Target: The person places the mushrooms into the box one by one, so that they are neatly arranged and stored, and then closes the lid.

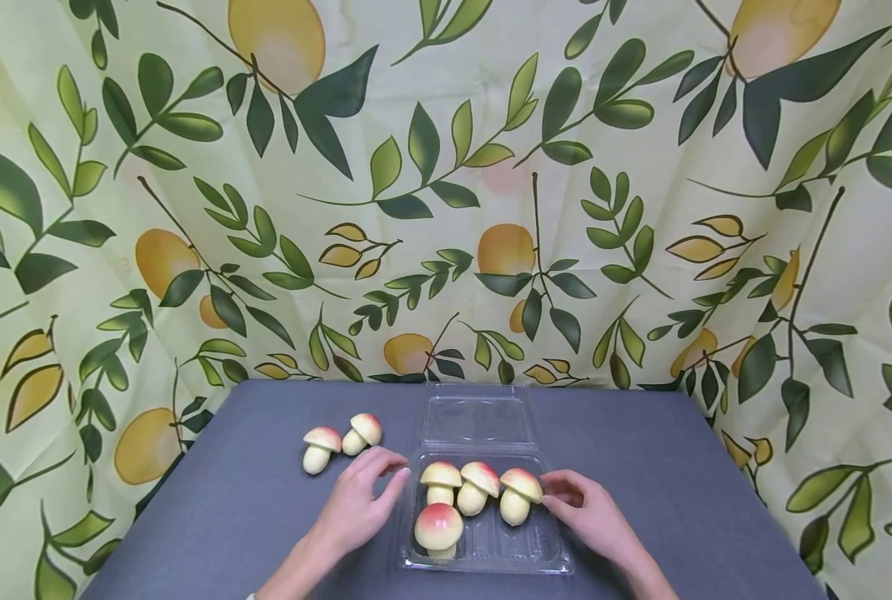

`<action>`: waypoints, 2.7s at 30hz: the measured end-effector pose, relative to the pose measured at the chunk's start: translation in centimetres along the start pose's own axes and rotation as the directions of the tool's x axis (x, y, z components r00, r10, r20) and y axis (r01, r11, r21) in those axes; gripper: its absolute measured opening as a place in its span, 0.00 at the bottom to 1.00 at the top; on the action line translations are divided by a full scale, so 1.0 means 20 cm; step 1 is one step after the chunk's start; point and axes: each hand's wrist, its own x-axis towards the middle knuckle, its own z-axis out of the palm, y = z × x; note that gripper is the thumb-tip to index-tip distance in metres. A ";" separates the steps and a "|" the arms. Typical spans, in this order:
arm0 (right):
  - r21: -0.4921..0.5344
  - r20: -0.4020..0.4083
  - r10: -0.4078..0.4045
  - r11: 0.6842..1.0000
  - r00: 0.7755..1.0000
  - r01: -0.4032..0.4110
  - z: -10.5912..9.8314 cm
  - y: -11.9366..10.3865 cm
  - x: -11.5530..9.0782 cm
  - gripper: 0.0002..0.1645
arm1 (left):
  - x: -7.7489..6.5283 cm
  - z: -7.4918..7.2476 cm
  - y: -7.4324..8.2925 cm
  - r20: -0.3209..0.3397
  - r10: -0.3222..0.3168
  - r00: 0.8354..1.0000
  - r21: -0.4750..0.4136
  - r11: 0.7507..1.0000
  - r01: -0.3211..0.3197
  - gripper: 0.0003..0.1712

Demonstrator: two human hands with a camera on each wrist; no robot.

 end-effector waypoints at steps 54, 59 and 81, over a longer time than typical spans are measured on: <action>0.000 0.001 -0.019 1.000 1.000 0.019 0.01 0.01 0.00 0.20 | 0.21 -0.09 -0.44 0.162 -0.220 0.962 0.118 0.972 0.203 0.21; -0.004 -0.003 -0.015 1.000 1.000 0.015 0.01 0.01 0.00 0.20 | 0.21 -0.05 -0.47 0.190 -0.272 0.943 0.119 0.960 0.253 0.23; 0.010 0.002 -0.041 0.999 0.999 0.041 0.00 0.03 0.00 0.20 | 0.22 0.05 -0.50 0.226 -0.384 0.895 0.160 0.921 0.355 0.23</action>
